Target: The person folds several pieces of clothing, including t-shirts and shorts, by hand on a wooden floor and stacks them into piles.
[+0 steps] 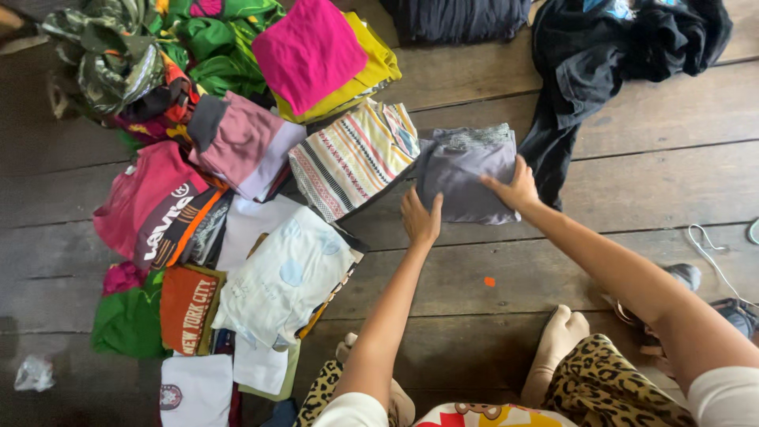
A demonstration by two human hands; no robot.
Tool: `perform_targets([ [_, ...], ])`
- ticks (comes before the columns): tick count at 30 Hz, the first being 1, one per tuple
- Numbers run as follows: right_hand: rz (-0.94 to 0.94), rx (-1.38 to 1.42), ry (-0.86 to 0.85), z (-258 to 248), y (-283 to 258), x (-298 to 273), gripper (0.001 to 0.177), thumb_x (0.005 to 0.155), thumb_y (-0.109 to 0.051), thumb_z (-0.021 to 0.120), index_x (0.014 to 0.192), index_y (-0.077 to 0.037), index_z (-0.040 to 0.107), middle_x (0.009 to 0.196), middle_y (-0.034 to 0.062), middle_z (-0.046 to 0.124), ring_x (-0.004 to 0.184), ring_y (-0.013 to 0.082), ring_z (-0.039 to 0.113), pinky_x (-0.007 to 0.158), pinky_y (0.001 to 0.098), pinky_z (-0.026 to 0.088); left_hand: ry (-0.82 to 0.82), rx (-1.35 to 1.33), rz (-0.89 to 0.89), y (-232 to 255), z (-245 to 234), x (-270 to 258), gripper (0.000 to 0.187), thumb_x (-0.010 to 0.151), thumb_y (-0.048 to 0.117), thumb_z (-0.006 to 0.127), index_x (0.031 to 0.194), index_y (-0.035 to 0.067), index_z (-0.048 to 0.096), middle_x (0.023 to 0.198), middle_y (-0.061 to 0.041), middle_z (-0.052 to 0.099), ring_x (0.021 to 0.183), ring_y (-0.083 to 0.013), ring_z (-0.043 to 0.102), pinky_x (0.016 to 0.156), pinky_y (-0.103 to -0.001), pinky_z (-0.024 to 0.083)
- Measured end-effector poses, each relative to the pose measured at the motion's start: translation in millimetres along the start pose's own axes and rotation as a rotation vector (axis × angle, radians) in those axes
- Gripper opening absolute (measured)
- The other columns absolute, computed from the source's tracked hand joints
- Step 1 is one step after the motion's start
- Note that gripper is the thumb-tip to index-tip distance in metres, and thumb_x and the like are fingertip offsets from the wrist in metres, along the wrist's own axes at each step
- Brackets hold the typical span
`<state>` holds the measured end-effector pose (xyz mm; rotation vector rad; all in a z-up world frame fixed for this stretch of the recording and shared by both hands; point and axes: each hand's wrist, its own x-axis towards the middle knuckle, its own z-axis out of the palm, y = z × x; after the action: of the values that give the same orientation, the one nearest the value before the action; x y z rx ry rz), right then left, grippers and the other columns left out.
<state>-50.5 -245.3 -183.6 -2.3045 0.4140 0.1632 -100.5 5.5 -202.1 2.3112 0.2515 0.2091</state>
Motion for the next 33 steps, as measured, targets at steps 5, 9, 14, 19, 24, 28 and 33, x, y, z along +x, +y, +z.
perform_targets([
  [5, 0.339, 0.327, -0.139, -3.4, -8.1, -14.1, 0.108, 0.063, -0.051, 0.091, 0.140, 0.010, 0.047, 0.130, 0.0253, 0.064, 0.115, 0.0300, 0.069, 0.088, 0.0390, 0.060, -0.178, -0.085, -0.074, 13.8, 23.8, 24.2, 0.104, 0.074, 0.052, 0.090, 0.142, -0.011, 0.043, 0.132, -0.032, 0.058, 0.121, -0.0447, 0.060, 0.102, -0.046, 0.048],
  [9, 0.510, 0.600, -0.274, -45.2, -19.2, -13.4, 0.084, 0.078, -0.038, 0.088, 0.136, 0.014, 0.057, 0.125, 0.0270, 0.069, 0.103, 0.0307, 0.072, 0.080, 0.0378, 0.061, -0.724, -0.586, -0.394, 59.5, 1.3, 42.0, 0.073, 0.078, 0.038, 0.082, 0.130, -0.009, 0.065, 0.128, -0.021, 0.071, 0.117, -0.0304, 0.069, 0.099, -0.040, 0.053],
  [14, 0.378, 1.079, -0.538, -76.4, -52.0, -21.9, 0.069, 0.091, -0.037, 0.073, 0.149, -0.010, 0.049, 0.141, 0.0108, 0.062, 0.125, 0.0258, 0.064, 0.105, 0.0485, 0.051, -0.879, -0.826, -0.056, 135.8, -94.1, 70.6, 0.093, 0.083, 0.038, 0.079, 0.154, -0.005, 0.036, 0.154, -0.022, 0.048, 0.143, -0.0321, 0.045, 0.118, -0.040, 0.034],
  [19, 0.175, 0.973, -0.822, -88.1, -186.4, -22.4, 0.081, 0.089, -0.041, 0.075, 0.154, -0.004, 0.047, 0.147, 0.0154, 0.059, 0.128, 0.0310, 0.062, 0.110, 0.0494, 0.048, -0.566, -0.460, 0.093, 144.3, -208.4, 120.5, 0.117, 0.084, 0.054, 0.081, 0.161, -0.006, 0.015, 0.165, -0.029, 0.025, 0.155, -0.0371, 0.023, 0.125, -0.041, 0.022],
  [24, -0.147, 0.869, -0.776, -74.4, -351.9, -60.3, 0.068, 0.092, -0.016, 0.074, 0.150, 0.000, 0.042, 0.143, 0.0175, 0.060, 0.129, 0.0302, 0.064, 0.110, 0.0470, 0.054, -0.283, -0.423, 0.035, 111.7, -369.8, 118.9, 0.104, 0.081, 0.062, 0.074, 0.152, -0.004, 0.036, 0.153, -0.024, 0.052, 0.142, -0.0330, 0.052, 0.117, -0.040, 0.043],
  [28, -0.363, 0.885, -0.904, -13.2, -415.7, -87.2, 0.057, 0.096, -0.010, 0.070, 0.148, 0.001, 0.050, 0.142, 0.0169, 0.063, 0.127, 0.0290, 0.065, 0.114, 0.0421, 0.053, -0.026, -0.498, -0.229, 55.5, -444.5, 84.6, 0.098, 0.085, 0.063, 0.068, 0.153, -0.001, 0.040, 0.152, -0.021, 0.053, 0.141, -0.0275, 0.052, 0.115, -0.039, 0.042],
  [33, -0.073, 0.659, -1.045, 104.3, -409.5, -87.8, 0.050, 0.094, -0.015, 0.061, 0.143, -0.008, 0.054, 0.127, 0.0100, 0.068, 0.112, 0.0252, 0.067, 0.100, 0.0394, 0.054, 0.120, -0.634, -0.196, -90.5, -406.6, 65.1, 0.082, 0.095, 0.051, 0.063, 0.154, -0.002, 0.042, 0.157, -0.020, 0.051, 0.146, -0.0315, 0.045, 0.120, -0.039, 0.034],
])
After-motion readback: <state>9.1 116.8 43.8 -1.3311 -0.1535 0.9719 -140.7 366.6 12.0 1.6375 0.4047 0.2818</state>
